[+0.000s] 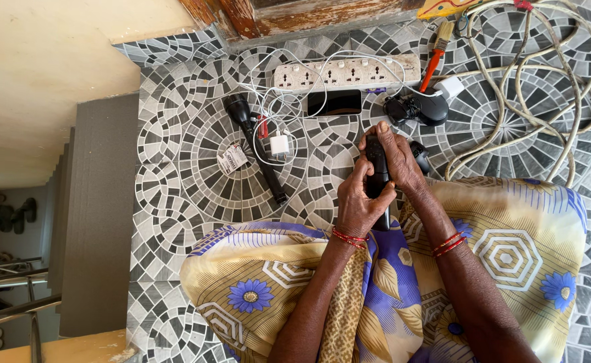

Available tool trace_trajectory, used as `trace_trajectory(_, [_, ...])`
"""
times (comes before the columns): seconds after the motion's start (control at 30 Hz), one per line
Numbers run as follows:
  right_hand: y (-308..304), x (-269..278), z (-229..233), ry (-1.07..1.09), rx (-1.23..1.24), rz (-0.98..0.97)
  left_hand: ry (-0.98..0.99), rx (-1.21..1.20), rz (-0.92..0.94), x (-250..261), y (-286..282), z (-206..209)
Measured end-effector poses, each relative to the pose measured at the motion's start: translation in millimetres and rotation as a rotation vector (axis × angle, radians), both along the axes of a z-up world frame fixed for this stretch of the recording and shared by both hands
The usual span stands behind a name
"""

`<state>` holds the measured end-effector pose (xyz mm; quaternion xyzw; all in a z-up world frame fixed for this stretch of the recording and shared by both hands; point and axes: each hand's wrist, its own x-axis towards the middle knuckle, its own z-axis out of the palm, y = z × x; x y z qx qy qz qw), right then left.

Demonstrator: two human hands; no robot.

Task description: The person sits on the floor and replaces batteries in two handheld electronic devices. They open the battery compartments, remove old batteries, insert new ones, and close the compartments.

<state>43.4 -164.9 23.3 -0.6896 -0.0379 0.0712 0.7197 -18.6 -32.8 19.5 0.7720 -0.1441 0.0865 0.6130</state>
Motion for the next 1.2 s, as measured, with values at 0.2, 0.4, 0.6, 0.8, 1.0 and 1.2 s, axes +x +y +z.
trace_trajectory(0.2, [-2.0,4.6,-2.0,0.147,0.136,-0.042,-0.104,0.147,0.067,-4.7,-5.3,-4.8])
trace_trajectory(0.4, [-2.2,8.0,-1.9,0.059,0.112,-0.031,0.005,-0.004,0.027,-7.3,-4.2,0.4])
trace_trajectory(0.6, [-1.8,4.8,1.5,0.05,0.161,-0.075,-0.137,0.089,0.141,-18.0,-13.8,0.0])
trace_trajectory(0.8, [2.1,0.8,9.8,0.045,0.061,-0.05,-0.051,0.124,0.102,-12.7,-12.0,-0.6])
trace_trajectory(1.0, [4.6,-1.7,9.9,0.049,0.012,-0.044,0.007,0.232,0.089,-5.4,-11.3,-2.5])
trace_trajectory(1.2, [1.6,-0.3,-0.7,0.11,0.06,0.031,-0.017,0.173,0.062,-5.2,-9.6,-6.2])
